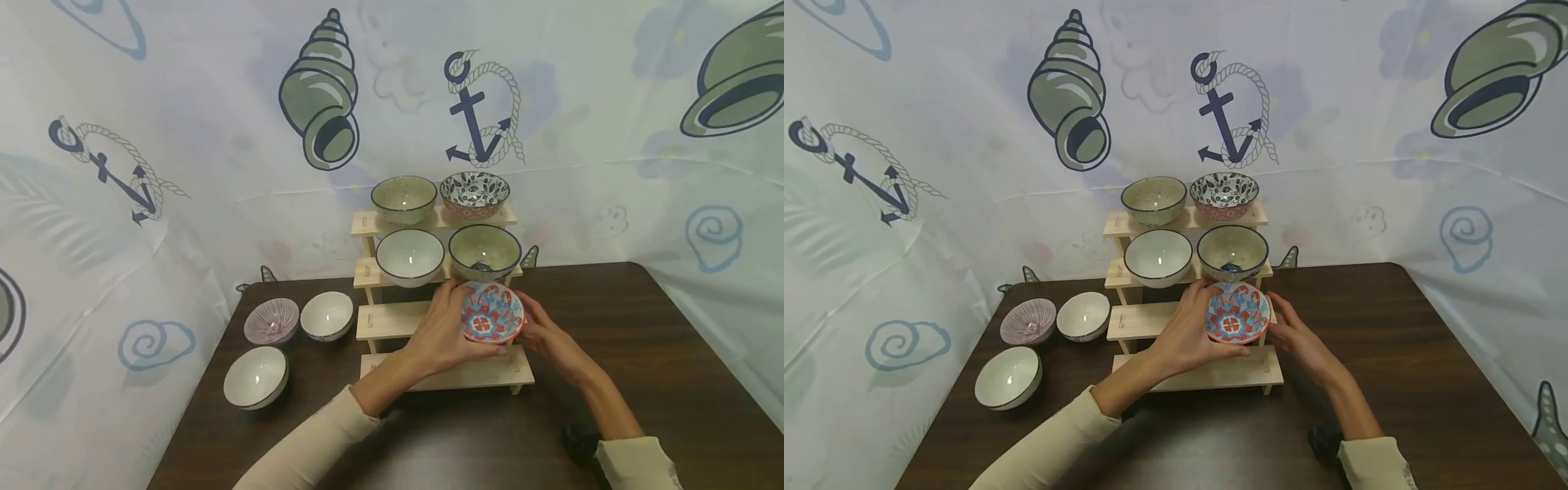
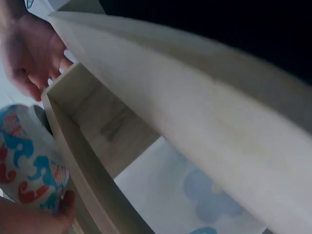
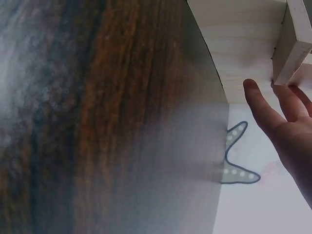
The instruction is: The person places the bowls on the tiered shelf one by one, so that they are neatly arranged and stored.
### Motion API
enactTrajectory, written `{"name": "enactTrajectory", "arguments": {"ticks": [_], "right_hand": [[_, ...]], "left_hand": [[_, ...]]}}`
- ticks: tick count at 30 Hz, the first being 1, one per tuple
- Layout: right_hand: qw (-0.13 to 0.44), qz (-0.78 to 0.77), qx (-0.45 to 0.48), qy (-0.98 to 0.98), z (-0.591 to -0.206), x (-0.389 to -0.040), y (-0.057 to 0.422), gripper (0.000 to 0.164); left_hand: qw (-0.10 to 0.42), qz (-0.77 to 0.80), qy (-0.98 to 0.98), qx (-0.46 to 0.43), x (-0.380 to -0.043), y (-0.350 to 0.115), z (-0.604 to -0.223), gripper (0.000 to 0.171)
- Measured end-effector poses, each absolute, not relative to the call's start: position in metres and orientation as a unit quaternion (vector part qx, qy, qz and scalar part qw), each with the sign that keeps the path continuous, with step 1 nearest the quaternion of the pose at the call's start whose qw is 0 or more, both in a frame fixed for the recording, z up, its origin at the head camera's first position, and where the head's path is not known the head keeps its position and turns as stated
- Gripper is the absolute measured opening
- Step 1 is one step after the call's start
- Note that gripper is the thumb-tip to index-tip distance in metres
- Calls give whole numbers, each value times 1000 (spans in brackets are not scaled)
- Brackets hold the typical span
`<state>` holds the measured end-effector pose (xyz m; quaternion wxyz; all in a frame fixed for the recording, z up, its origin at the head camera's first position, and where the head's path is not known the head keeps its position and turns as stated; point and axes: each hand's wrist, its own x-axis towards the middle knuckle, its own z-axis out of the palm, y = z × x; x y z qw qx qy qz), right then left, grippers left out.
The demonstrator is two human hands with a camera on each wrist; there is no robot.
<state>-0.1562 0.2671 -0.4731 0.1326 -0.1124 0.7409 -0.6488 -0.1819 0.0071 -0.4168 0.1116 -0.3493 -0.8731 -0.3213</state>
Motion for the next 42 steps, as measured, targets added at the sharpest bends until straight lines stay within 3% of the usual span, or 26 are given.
{"name": "enactTrajectory", "arguments": {"ticks": [8, 19, 42], "right_hand": [[132, -664, -126, 725, -477, -156, 266, 68], [125, -668, -121, 724, -479, -155, 268, 66], [125, -646, -99, 746, -472, -154, 266, 70]], "left_hand": [[77, -365, -879, -297, -172, 8, -424, 106], [76, -345, -887, -299, -157, -13, -425, 122], [85, -282, -919, -261, -136, -72, -417, 106]]}}
